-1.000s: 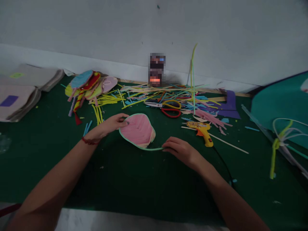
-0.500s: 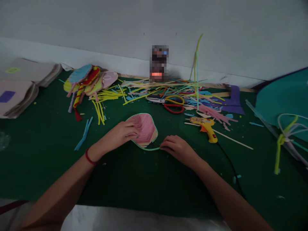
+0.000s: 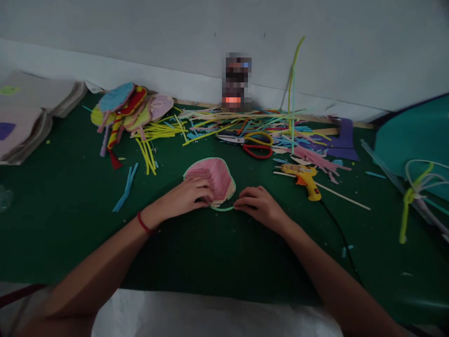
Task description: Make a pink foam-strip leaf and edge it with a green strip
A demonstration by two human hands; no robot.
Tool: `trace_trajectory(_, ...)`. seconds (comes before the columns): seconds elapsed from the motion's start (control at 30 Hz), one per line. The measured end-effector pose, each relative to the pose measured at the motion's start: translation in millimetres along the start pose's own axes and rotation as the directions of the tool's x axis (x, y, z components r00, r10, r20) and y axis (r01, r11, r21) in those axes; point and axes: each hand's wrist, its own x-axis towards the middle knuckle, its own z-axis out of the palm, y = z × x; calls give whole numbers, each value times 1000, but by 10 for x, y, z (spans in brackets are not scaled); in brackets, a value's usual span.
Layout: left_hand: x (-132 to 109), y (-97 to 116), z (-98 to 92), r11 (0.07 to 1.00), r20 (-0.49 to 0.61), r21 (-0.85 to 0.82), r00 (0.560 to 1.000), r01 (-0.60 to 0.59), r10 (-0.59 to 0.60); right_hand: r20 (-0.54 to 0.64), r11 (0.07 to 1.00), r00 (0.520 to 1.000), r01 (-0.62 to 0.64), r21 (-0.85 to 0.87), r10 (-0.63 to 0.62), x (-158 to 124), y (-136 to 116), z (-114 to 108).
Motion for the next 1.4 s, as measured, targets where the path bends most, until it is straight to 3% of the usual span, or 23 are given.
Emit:
trace_trajectory(0.37, -9, -51, 32, 999, -22, 2, 999, -43, 43, -54, 998, 997, -52, -21, 51, 91, -49, 80)
trace_trajectory(0.63, 5, 4, 18, 1000, -5, 4, 1000, 11, -11, -83, 999, 995, -46, 0, 46, 67, -50, 107)
trace_trajectory(0.93, 82, 121, 96, 989, -87, 104, 991, 109, -100, -92, 999, 995, -35, -7, 34, 68, -31, 126)
trace_trajectory(1.4, 86, 168, 137, 982, -129, 141, 986, 122, -104, -206, 999, 978, -35, -37, 27, 95, 3, 215)
